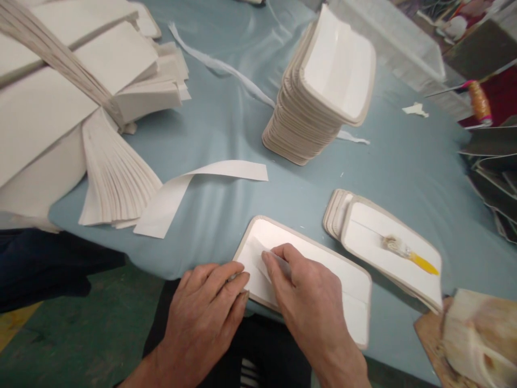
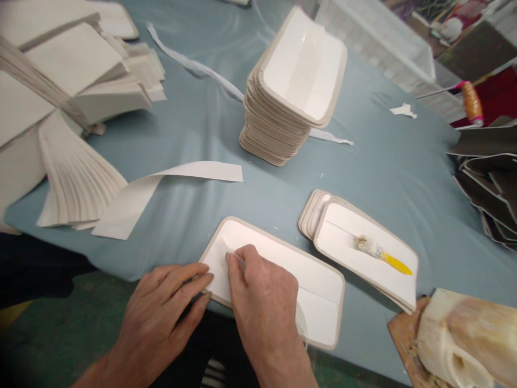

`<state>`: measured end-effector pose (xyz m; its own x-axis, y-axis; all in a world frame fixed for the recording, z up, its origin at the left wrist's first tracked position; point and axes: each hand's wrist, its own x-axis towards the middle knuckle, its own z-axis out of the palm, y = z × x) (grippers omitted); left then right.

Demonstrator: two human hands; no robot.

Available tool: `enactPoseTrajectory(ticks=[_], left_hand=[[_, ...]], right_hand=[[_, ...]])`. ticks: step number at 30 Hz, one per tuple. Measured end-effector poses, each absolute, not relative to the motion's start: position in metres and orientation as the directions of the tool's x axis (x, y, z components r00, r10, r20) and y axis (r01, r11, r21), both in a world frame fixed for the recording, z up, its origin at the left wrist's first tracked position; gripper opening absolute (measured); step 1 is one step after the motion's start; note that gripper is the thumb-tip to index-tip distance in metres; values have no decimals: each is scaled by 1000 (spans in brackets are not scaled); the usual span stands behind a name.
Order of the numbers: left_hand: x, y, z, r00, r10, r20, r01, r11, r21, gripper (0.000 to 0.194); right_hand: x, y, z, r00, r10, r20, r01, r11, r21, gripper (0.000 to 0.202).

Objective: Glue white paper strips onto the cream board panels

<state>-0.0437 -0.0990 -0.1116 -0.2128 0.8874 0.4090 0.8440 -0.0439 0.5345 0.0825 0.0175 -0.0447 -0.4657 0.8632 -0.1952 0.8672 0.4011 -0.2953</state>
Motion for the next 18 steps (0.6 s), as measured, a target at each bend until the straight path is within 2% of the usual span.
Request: enactPoseTrajectory(ticks=[3,5,10,18], left_hand=[[-44,-99,-112,-219,888,404,844,-35,535,15],[-44,-99,-112,-225,887,403,847,-27,531,15],[-44,-98,-110,-236,882,407,845,-20,535,14],[-44,-99,-112,-247,884,397,836,-13,549,16]], right_hand=[[87,20,-36,-430,874,-228,834,287,-472,31],[89,23,-34,-400,867,-298,827,202,-524,33],[86,29,-42,-358,834,-419,850,106,-516,35],[75,31,-47,-312,856,-413,911,146,-386,31]])
